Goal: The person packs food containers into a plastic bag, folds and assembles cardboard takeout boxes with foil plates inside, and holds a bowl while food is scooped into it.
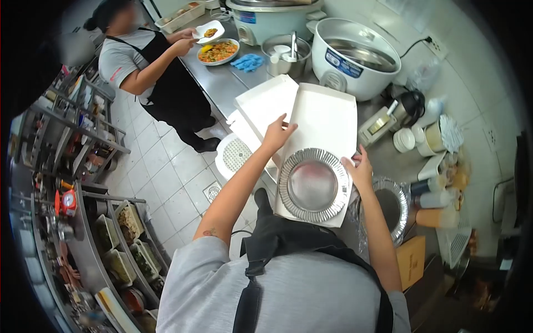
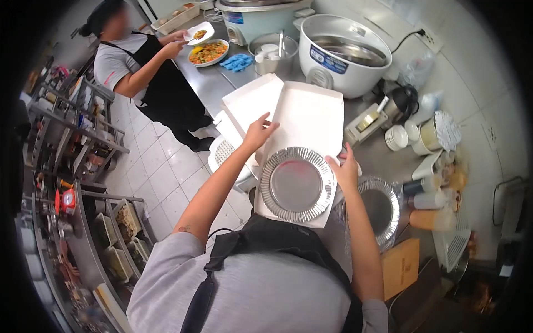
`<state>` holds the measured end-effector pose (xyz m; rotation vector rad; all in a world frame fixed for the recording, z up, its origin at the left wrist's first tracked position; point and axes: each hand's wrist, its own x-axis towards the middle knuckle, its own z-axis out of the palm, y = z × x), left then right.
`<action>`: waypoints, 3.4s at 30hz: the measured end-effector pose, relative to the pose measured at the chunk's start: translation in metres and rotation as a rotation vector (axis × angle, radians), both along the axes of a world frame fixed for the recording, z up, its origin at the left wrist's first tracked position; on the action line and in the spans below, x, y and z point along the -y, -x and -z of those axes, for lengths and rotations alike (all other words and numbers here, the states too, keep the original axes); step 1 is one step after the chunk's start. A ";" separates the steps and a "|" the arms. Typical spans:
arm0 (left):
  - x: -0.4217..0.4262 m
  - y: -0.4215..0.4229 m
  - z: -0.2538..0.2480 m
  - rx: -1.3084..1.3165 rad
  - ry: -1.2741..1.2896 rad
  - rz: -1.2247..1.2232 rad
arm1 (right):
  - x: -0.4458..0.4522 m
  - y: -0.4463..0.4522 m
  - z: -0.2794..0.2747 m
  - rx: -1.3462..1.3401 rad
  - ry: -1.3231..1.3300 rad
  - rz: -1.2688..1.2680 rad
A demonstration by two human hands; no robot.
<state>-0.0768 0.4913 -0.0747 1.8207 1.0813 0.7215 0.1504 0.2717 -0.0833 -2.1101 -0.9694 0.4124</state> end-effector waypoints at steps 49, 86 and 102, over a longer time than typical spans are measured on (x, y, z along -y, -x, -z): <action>0.141 0.062 -0.006 0.259 0.765 0.198 | 0.110 0.073 0.001 -0.676 -0.196 -0.172; 0.122 0.047 0.036 0.177 0.381 -0.123 | 0.048 0.048 0.027 -1.409 -0.493 0.036; 0.119 0.047 0.040 0.051 0.324 -0.111 | 0.054 0.046 0.020 -1.179 -0.280 -0.022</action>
